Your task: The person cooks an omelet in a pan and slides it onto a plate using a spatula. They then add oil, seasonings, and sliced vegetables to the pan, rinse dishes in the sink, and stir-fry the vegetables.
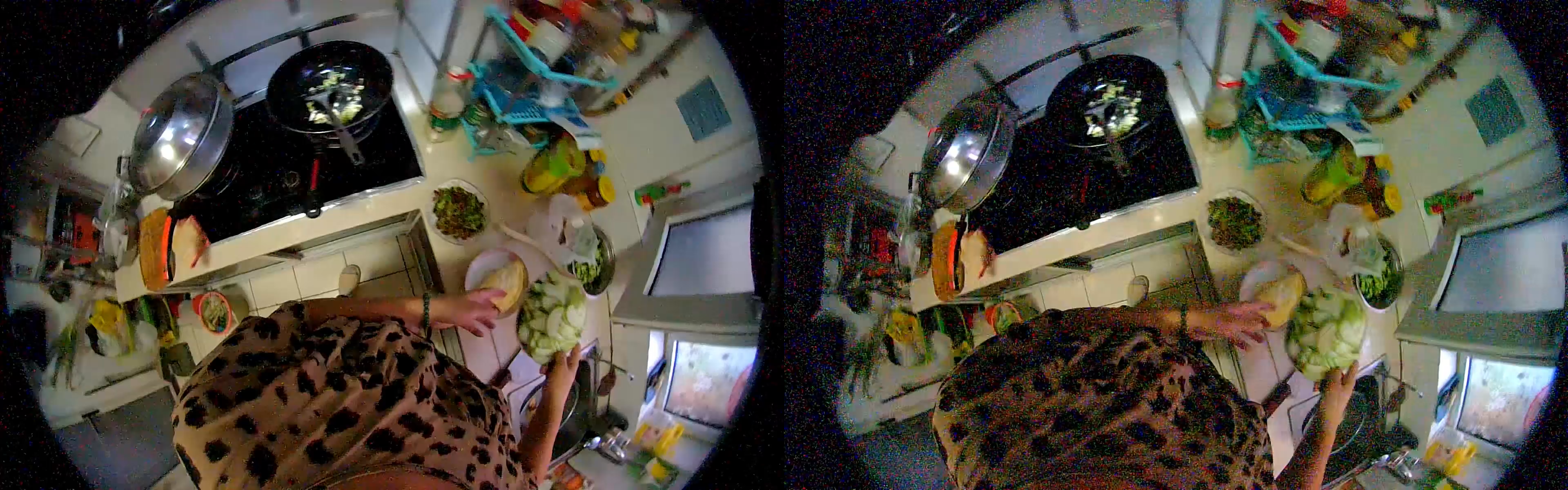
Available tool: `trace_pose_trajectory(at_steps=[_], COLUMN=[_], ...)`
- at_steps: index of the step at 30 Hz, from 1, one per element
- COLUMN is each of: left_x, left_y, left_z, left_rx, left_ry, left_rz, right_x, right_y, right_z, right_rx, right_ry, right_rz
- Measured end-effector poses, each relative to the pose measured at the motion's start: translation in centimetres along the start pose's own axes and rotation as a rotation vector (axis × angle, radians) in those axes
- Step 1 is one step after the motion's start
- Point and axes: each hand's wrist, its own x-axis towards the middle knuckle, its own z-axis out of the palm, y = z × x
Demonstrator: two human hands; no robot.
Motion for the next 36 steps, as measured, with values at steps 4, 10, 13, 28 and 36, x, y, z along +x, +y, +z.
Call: trace_pose_trajectory(at_steps=[4, 10, 13, 28, 36], left_x=[-7.4, -19.0, -23.5, -24.8, -18.9], left_y=[7.3, 17.0, 22.0, 34.7, 36.7], left_z=[-1.0, -6.5, -10.6, -30.0, -25.8], left_rx=[-0.100, -0.110, -0.055, 0.717, 1.731], left_ry=[-0.053, 0.202, 0.401, 1.425, 1.532], left_rz=[0.197, 0.641, 0.717, 0.444, 0.076], right_x=[-0.1, 1.1, -0.2, 3.5, 8.5], right_y=[-8.7, -21.0, -26.0, -23.4, -20.8], right_z=[10.8, 29.7, 37.9, 44.3, 41.9], right_rx=[0.067, -0.061, 0.002, -0.782, -0.652], right_ry=[-0.285, -0.679, -0.803, -0.584, -0.427], right_rz=[-0.149, -0.301, -0.324, -1.010, -1.161])
